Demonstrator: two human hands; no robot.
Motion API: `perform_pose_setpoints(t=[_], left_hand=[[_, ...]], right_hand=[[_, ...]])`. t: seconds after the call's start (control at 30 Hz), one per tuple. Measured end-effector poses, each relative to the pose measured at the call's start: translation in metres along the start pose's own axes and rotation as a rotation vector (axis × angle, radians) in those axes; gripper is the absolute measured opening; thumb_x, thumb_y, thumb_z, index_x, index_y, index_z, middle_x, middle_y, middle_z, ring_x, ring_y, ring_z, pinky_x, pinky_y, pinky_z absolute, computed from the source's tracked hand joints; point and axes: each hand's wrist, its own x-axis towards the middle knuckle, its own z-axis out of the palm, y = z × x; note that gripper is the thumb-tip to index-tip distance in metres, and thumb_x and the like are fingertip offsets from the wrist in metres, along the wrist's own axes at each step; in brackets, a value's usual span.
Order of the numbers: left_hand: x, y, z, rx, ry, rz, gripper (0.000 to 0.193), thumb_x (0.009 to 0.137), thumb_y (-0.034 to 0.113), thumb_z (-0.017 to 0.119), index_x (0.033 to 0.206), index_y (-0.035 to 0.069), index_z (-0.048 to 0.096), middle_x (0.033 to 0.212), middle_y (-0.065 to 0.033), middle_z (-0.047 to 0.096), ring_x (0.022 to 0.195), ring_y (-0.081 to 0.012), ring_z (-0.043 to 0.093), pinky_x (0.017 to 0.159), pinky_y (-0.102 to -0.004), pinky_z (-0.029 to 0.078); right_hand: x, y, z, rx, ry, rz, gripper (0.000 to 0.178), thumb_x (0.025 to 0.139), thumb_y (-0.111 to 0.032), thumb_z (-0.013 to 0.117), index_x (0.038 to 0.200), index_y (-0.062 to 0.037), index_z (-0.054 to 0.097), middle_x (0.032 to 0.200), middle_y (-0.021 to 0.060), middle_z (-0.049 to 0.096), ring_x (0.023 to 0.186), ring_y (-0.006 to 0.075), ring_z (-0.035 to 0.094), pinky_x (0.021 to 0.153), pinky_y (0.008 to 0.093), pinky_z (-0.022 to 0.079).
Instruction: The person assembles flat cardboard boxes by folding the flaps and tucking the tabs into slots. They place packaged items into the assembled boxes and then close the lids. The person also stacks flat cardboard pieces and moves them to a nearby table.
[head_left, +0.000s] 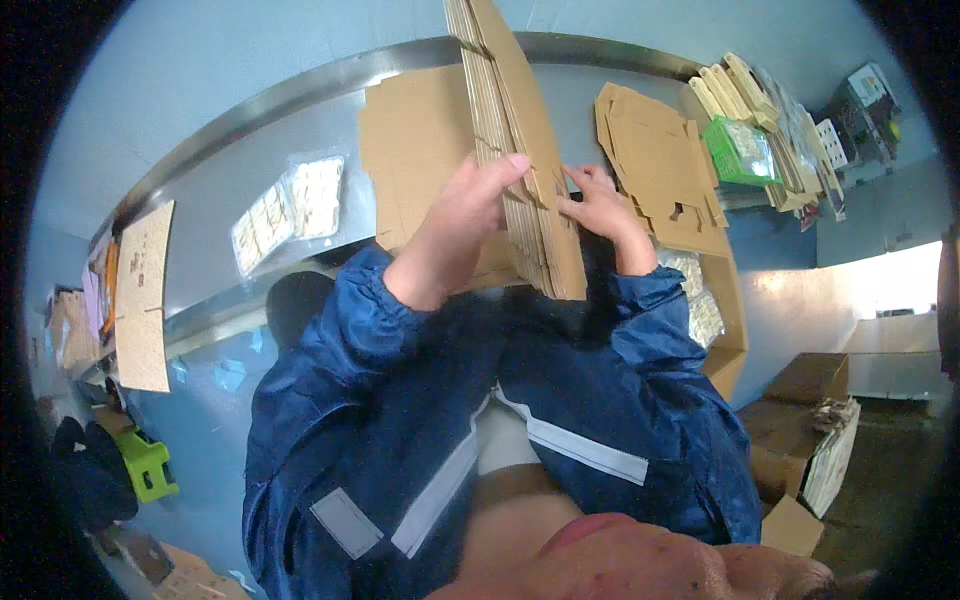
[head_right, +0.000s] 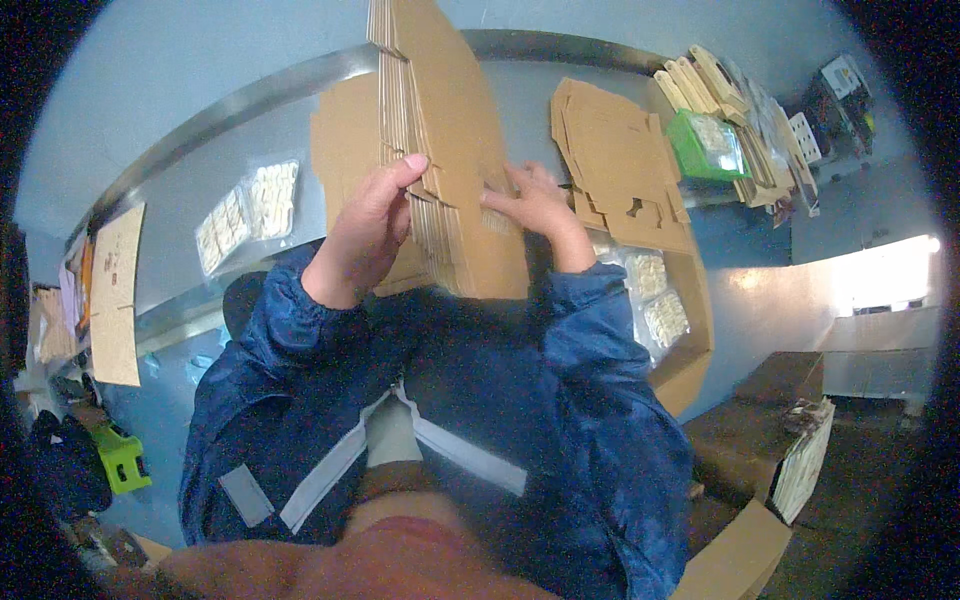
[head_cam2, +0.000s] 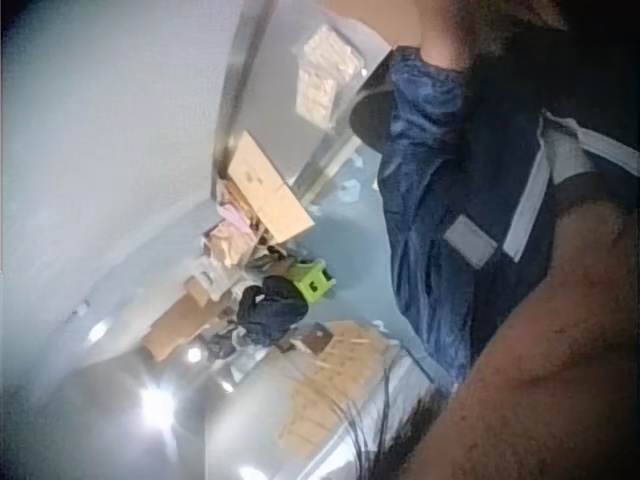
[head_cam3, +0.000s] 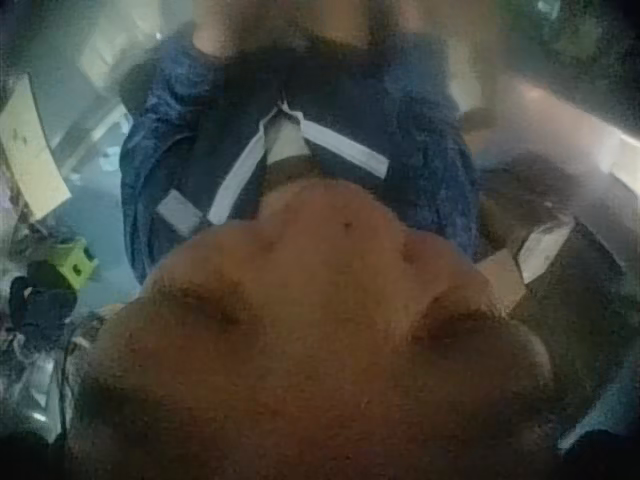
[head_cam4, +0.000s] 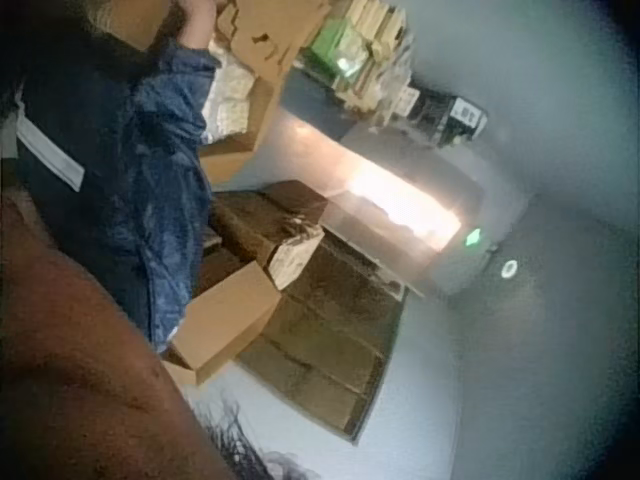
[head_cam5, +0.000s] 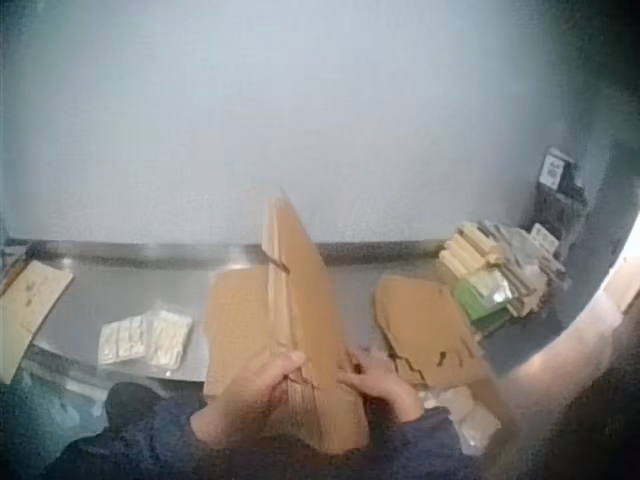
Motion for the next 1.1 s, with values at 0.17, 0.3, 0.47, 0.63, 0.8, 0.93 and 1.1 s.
perform_pose_setpoints(t=[0.17, 0.3, 0.47, 0.63, 0.8, 0.93, 1.1], left_hand=[[0.007, 0.0, 0.014, -0.014, -0.007, -0.032, 0.041, 0.099, 0.033, 0.056, 0.13, 0.007, 0.053, 0.117, -0.0031, 0.063, 0.103, -0.0122, 0.061, 0.084, -0.0282, 0.047], [0.006, -0.002, 0.021, 0.015, 0.013, -0.054, 0.041, 0.099, 0.035, 0.057, 0.129, 0.007, 0.054, 0.116, -0.0036, 0.063, 0.105, -0.0124, 0.06, 0.084, -0.028, 0.046], [0.002, -0.005, 0.04, 0.071, 0.055, -0.057, 0.044, 0.1, 0.037, 0.056, 0.129, 0.004, 0.055, 0.118, -0.0082, 0.065, 0.105, -0.0172, 0.063, 0.087, -0.0319, 0.05], [0.011, -0.014, 0.043, -0.131, -0.07, 0.003, 0.048, 0.101, 0.035, 0.054, 0.133, 0.0, 0.051, 0.122, -0.0151, 0.065, 0.107, -0.0244, 0.066, 0.092, -0.0374, 0.053], [0.005, -0.005, 0.016, -0.238, -0.118, -0.006, 0.045, 0.1, 0.032, 0.052, 0.133, 0.0, 0.051, 0.12, -0.015, 0.066, 0.104, -0.0257, 0.069, 0.092, -0.034, 0.054], [0.007, -0.013, 0.005, -0.19, -0.043, -0.015, 0.043, 0.1, 0.033, 0.053, 0.129, 0.001, 0.054, 0.119, -0.0118, 0.067, 0.099, -0.0214, 0.07, 0.082, -0.0289, 0.052], [0.009, -0.01, 0.016, -0.182, -0.064, -0.002, 0.04, 0.1, 0.034, 0.055, 0.125, 0.003, 0.054, 0.112, -0.0089, 0.067, 0.098, -0.018, 0.069, 0.082, -0.029, 0.051]], right_hand=[[-0.066, -0.064, -0.049, 0.631, 0.063, -0.051, 0.056, 0.095, -0.024, 0.065, 0.145, -0.0066, 0.046, 0.117, 0.0124, 0.059, 0.106, 0.0193, 0.058, 0.094, 0.0323, 0.046], [-0.106, -0.11, -0.071, 0.537, 0.178, -0.145, 0.058, 0.093, -0.024, 0.068, 0.143, -0.0059, 0.045, 0.115, 0.0109, 0.059, 0.107, 0.0199, 0.058, 0.094, 0.0324, 0.046], [-0.102, -0.105, -0.073, 0.364, 0.24, -0.25, 0.064, 0.088, -0.022, 0.074, 0.143, -0.0078, 0.044, 0.124, 0.0104, 0.056, 0.113, 0.0216, 0.056, 0.096, 0.0339, 0.045], [-0.106, -0.072, -0.077, 0.815, 0.232, -0.114, 0.07, 0.079, -0.025, 0.08, 0.138, -0.0038, 0.049, 0.131, 0.0177, 0.053, 0.12, 0.0293, 0.056, 0.096, 0.0393, 0.049], [-0.12, -0.036, -0.114, 0.981, 0.202, -0.057, 0.061, 0.085, -0.018, 0.069, 0.14, 0.0008, 0.051, 0.117, 0.0065, 0.062, 0.11, 0.0162, 0.057, 0.094, 0.0294, 0.047], [-0.127, -0.016, -0.127, 1.128, 0.202, -0.046, 0.058, 0.086, -0.018, 0.064, 0.139, 0.0037, 0.051, 0.122, 0.0093, 0.064, 0.11, 0.0174, 0.06, 0.094, 0.0288, 0.047], [-0.132, -0.013, -0.129, 1.229, 0.3, -0.013, 0.059, 0.083, -0.021, 0.065, 0.134, 0.0058, 0.053, 0.125, 0.0144, 0.064, 0.109, 0.0216, 0.063, 0.093, 0.0317, 0.05]])
